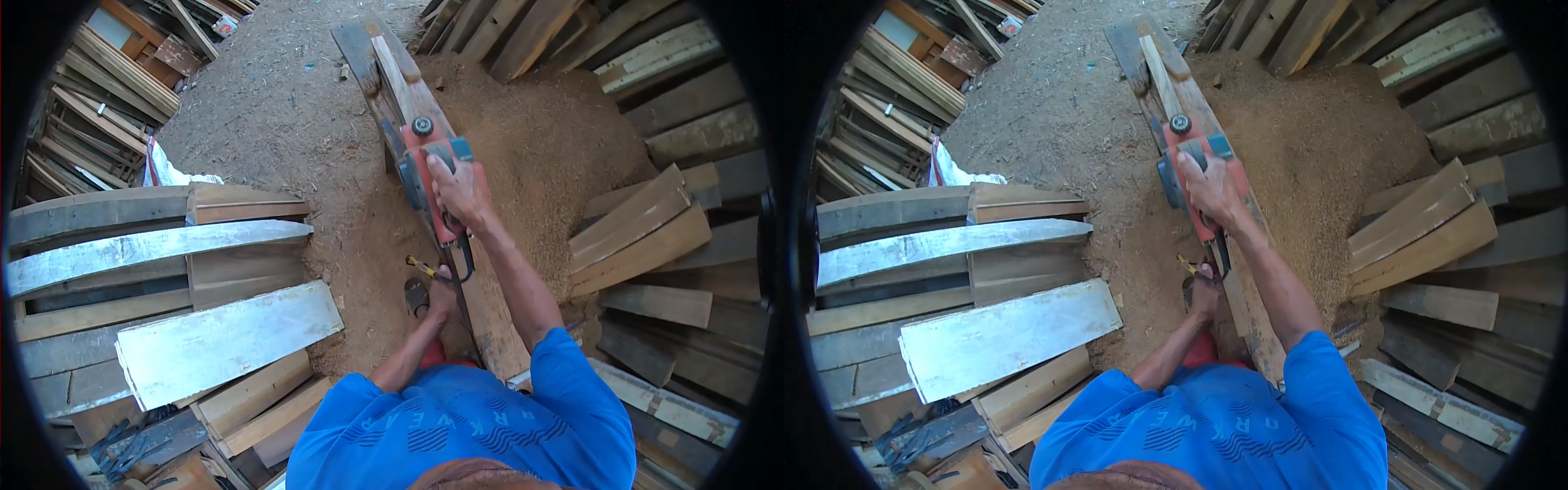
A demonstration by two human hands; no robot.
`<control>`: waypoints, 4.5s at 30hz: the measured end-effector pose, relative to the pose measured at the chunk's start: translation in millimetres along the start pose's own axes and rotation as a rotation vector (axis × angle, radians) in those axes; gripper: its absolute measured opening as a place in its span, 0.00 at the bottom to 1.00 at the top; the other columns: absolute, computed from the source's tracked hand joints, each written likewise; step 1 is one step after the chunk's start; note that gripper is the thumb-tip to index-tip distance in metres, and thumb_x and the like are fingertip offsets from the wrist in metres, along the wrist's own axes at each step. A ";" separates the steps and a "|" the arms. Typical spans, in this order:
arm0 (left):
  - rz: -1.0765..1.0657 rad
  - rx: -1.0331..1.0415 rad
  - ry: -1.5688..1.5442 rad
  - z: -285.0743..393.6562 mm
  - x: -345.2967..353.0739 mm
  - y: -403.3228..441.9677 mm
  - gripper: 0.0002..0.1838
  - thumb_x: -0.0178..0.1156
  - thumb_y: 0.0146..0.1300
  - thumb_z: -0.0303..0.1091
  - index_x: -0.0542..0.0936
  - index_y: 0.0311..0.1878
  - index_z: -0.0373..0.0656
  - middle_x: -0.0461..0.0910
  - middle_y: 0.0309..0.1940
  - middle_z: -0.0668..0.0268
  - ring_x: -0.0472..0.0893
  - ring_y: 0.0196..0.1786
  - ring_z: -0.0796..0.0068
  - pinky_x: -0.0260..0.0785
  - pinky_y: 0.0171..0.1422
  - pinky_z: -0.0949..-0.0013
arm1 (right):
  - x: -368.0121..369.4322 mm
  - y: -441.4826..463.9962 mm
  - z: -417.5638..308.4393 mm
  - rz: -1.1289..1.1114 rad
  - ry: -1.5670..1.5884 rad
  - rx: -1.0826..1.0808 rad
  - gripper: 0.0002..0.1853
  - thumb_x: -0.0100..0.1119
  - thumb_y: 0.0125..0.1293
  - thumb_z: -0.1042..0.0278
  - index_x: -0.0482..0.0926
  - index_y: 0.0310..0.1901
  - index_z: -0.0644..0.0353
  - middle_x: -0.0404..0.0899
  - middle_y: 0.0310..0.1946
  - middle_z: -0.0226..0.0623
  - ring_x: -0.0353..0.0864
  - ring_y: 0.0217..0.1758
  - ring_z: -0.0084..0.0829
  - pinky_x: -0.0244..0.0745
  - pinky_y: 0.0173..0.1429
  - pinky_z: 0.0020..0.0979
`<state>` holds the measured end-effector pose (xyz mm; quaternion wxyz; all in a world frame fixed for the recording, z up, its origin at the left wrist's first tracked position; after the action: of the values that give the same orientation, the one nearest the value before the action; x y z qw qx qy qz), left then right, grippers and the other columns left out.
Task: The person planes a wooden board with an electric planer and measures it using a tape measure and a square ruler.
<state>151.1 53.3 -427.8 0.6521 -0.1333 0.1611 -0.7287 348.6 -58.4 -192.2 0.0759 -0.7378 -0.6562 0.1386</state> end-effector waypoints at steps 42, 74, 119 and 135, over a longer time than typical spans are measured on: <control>-0.187 -0.182 0.342 -45.5 -106.9 -43.0 0.28 0.59 0.73 0.43 0.74 0.69 0.33 0.84 0.55 0.44 0.84 0.60 0.56 0.74 0.67 0.58 | 19.1 94.7 -46.3 -0.035 -0.101 -0.066 0.22 0.54 0.78 0.43 0.78 0.36 0.56 0.72 0.19 0.23 0.71 0.19 0.19 0.67 0.23 0.28; -0.347 -0.059 -0.596 131.6 -8.9 -141.6 0.41 0.62 0.56 0.29 0.61 0.75 0.35 0.75 0.65 0.47 0.81 0.64 0.51 0.76 0.69 0.52 | -143.7 -339.7 253.9 0.131 0.058 0.297 0.25 0.58 0.76 0.42 0.77 0.33 0.59 0.74 0.19 0.27 0.74 0.18 0.21 0.70 0.23 0.29; -0.326 0.025 -0.673 219.3 16.4 -175.9 0.38 0.62 0.60 0.32 0.63 0.73 0.30 0.78 0.61 0.51 0.81 0.63 0.56 0.75 0.70 0.55 | -135.8 -340.6 278.5 0.104 0.068 0.230 0.20 0.61 0.75 0.47 0.79 0.38 0.58 0.74 0.18 0.27 0.74 0.16 0.24 0.68 0.21 0.29; -0.012 0.127 0.147 57.4 19.9 -165.5 0.58 0.66 0.50 0.31 0.43 0.81 0.31 0.63 0.73 0.37 0.66 0.76 0.45 0.59 0.80 0.59 | -140.7 -344.1 282.2 0.095 0.100 0.298 0.21 0.59 0.76 0.46 0.79 0.38 0.58 0.74 0.19 0.27 0.74 0.18 0.22 0.70 0.22 0.29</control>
<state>21.9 46.2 -308.2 0.6415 -0.0387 0.1613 -0.7490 -77.4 -173.5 -344.4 0.2104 -0.7545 -0.5884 0.2008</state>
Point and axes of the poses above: each hand's wrist, its own y-axis towards the middle knuckle, its own x-axis out of the palm, z = x × y, the point moved 10 cm from there along y, towards the middle knuckle
